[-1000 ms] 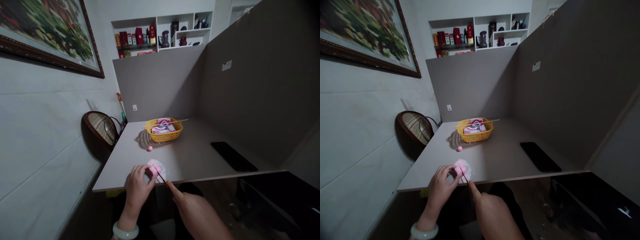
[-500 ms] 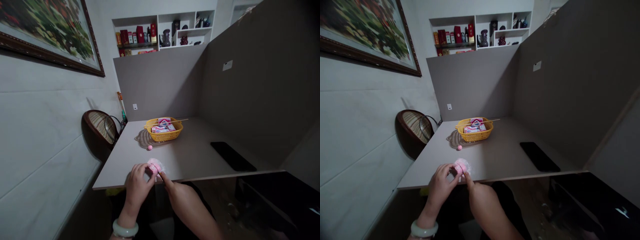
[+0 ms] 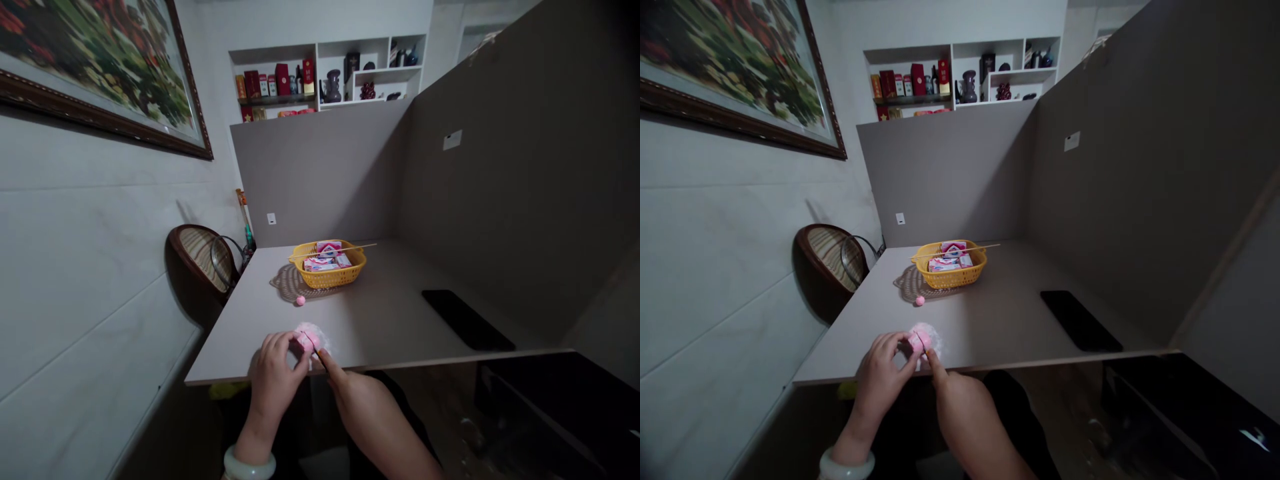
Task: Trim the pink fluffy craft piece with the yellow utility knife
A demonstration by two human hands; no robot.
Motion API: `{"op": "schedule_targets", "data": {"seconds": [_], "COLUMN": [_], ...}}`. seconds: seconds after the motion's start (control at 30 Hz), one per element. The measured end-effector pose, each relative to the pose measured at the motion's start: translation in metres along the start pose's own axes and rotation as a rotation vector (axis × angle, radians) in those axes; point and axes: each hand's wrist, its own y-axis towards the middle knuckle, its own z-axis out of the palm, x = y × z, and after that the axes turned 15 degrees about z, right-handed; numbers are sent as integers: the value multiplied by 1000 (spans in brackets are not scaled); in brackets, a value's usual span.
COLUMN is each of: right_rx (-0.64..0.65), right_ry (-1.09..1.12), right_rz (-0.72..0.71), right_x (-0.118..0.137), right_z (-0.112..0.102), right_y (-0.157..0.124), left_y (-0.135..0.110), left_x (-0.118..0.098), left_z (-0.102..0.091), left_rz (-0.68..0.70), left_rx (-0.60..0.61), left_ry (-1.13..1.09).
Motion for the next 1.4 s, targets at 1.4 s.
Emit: {"op": "schedule_targets", "data": {"seconds": [1.4], "right_rx": [116], "right_ry": [-30], "right_rz": [-5], "right_x": [-13], "right_z": [-6], "right_y": [-17], "left_y": [-3], "left_x": [2], "left_z": [2], "left_rz": [10], "left_rx": [20], "left_ry": [-6]}}
